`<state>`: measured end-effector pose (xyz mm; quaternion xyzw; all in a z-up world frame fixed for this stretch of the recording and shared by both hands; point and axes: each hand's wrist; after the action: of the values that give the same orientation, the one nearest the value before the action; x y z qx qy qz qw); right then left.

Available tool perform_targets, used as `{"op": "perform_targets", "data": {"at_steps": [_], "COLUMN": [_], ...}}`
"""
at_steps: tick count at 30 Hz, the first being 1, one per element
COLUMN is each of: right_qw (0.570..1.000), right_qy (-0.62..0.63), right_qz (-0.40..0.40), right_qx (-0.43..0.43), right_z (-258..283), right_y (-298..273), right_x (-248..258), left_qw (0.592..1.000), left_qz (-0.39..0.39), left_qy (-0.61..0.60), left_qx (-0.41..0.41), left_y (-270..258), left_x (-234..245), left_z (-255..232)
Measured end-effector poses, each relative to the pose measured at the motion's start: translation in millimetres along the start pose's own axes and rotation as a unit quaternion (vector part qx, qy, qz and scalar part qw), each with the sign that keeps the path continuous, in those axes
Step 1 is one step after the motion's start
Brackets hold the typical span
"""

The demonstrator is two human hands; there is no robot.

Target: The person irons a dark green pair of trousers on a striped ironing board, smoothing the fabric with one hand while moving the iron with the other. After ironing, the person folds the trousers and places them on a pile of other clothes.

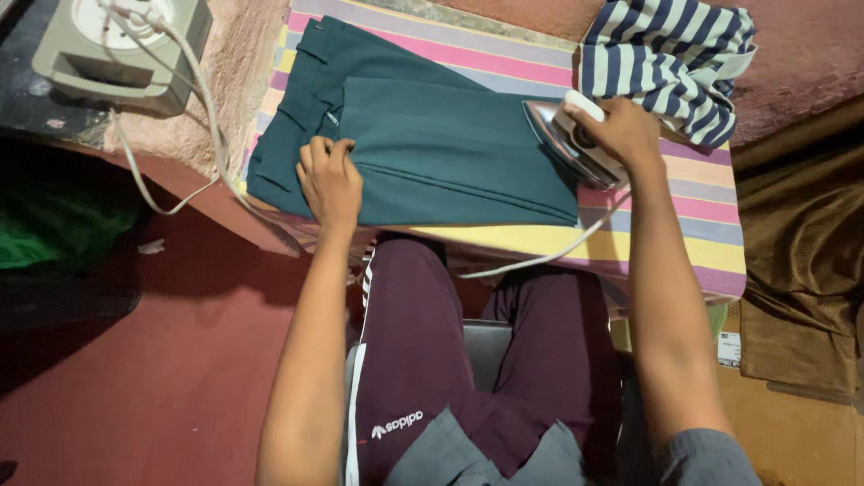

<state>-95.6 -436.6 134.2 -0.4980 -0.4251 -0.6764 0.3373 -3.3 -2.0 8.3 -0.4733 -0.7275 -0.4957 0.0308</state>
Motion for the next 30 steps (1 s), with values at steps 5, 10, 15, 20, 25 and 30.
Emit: {"op": "perform_targets", "data": {"at_steps": [5,10,15,20,25,30], "right_qw": [1.000,0.990,0.970,0.958,0.943,0.935], "right_qy": [0.003,-0.025,-0.039,-0.019,-0.002,0.006], "right_qz": [-0.024,-0.054,-0.098,-0.138,-0.172,-0.169], "right_qx": [0.005,0.125,0.218,0.250,0.284,0.311], "right_z": [-8,5,37,76,108,132], "right_y": [26,50,59,68,77,87], "right_x": [-31,-48,-65,-79,-91,-100], "left_qw": [1.000,1.000,1.000,1.000,1.000,1.000], "left_qz": [0.005,0.012,0.014,0.010,0.002,-0.004], "left_qy": [0.000,0.015,0.021,0.011,0.007,0.021], "left_qx": [-0.006,-0.006,0.001,0.011,0.018,0.017], "left_y": [-2,1,1,0,1,1], "left_x": [4,1,-1,-1,-1,-2], "left_z": [-2,-4,-2,-2,-3,-5]}}
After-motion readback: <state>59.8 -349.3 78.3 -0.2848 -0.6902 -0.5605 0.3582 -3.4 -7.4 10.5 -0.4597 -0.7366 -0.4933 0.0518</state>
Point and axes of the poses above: each hand's wrist, its own y-axis towards the middle knuckle, its own x-axis out of the back of the hand, z = x × y, and after that the axes turned 9 degrees about -z, right-handed
